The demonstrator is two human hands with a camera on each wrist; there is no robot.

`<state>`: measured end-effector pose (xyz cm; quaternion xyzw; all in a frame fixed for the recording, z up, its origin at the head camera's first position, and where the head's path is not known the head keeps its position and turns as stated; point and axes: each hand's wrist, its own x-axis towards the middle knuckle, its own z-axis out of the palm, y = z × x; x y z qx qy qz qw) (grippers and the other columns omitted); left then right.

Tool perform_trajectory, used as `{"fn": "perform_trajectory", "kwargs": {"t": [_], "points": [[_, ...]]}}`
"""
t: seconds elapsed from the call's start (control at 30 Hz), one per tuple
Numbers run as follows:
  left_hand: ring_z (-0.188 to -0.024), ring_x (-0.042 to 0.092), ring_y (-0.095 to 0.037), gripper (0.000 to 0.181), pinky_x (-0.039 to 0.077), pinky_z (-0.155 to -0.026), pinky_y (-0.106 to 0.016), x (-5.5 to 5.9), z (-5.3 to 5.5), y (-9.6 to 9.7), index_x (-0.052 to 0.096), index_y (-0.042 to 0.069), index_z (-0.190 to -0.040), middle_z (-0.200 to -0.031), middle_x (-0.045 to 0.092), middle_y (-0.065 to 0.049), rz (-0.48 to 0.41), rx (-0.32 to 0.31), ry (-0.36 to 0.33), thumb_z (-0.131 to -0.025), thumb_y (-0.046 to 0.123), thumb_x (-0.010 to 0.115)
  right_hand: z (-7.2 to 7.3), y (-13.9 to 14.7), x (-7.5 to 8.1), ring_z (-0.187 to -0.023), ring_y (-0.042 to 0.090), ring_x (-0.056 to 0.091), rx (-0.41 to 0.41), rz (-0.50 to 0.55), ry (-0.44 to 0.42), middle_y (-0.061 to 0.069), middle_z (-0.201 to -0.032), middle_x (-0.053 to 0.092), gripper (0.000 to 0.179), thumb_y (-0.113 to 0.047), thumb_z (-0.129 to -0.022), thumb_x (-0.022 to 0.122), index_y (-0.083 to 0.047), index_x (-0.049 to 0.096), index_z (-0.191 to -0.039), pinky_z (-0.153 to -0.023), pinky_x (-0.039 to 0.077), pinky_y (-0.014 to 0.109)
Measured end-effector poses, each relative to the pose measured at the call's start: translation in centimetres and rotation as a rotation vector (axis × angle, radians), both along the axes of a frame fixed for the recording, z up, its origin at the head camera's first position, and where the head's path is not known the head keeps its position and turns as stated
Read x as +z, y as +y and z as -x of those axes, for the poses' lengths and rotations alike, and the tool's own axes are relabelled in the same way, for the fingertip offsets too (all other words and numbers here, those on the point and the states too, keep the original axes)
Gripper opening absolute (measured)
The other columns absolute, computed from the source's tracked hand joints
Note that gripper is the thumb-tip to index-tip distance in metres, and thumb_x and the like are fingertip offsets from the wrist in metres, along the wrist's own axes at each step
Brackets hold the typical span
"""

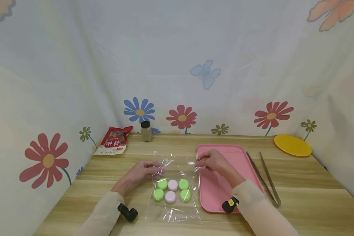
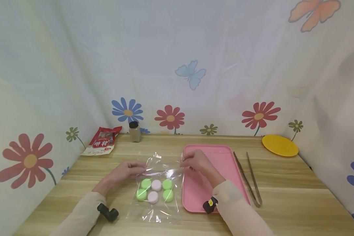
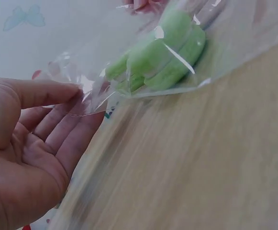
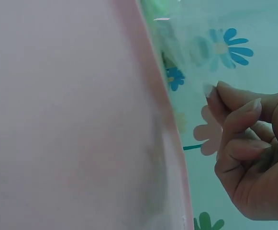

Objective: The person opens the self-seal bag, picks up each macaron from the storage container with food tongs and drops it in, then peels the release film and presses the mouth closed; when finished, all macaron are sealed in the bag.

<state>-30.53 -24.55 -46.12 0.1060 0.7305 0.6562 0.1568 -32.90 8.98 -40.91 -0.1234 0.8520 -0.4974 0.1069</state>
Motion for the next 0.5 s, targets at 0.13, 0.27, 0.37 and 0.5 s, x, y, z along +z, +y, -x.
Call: {"fn": "perform_trajectory", "kwargs": {"t": [0.13, 0.27, 0.37, 0.5], "points": [[-0.103, 0.070, -0.028, 0.045, 0.056, -0.089, -0.038, 0.11, 0.05, 0.21, 0.057, -0.005, -0.135, -0.117, 0.069, -0.022, -0.044, 0.026, -0.023, -0.096, 0.015, 0.068, -0.33, 0.11, 0.19, -0.051, 0.013, 0.049, -0.023, -0.015, -0.016, 0.011, -0.081, 0.074, 0.016, -0.010, -0.086, 0.079, -0.003, 0.077, -0.100, -0.048, 0.038, 0.022], [-0.102, 0.071, -0.029, 0.047, 0.056, -0.088, -0.039, 0.09, 0.00, 0.34, 0.057, -0.005, -0.136, -0.114, 0.070, -0.022, -0.041, 0.048, -0.032, -0.100, 0.025, 0.062, -0.55, 0.19, 0.32, -0.052, 0.013, 0.050, 0.010, -0.010, -0.023, 0.011, -0.083, 0.075, 0.018, -0.011, -0.088, 0.078, -0.003, 0.077, -0.104, -0.049, 0.038, 0.022], [-0.106, 0.070, -0.028, 0.052, 0.056, -0.090, -0.037, 0.03, 0.08, 0.48, 0.058, -0.003, -0.136, -0.117, 0.070, -0.019, -0.031, 0.075, -0.010, -0.099, 0.032, 0.064, -0.57, 0.26, 0.45, -0.054, 0.014, 0.051, 0.035, -0.010, -0.007, 0.009, -0.084, 0.075, 0.021, -0.012, -0.091, 0.074, -0.002, 0.076, -0.109, -0.049, 0.037, 0.022], [-0.111, 0.068, -0.026, 0.053, 0.054, -0.092, -0.036, 0.00, 0.07, 0.68, 0.059, -0.002, -0.135, -0.122, 0.069, -0.016, -0.028, 0.101, 0.037, -0.096, 0.033, 0.068, -0.49, 0.40, 0.38, -0.054, 0.015, 0.055, 0.038, -0.031, 0.015, 0.007, -0.083, 0.075, 0.021, -0.011, -0.093, 0.071, -0.001, 0.075, -0.111, -0.049, 0.036, 0.022]]}}
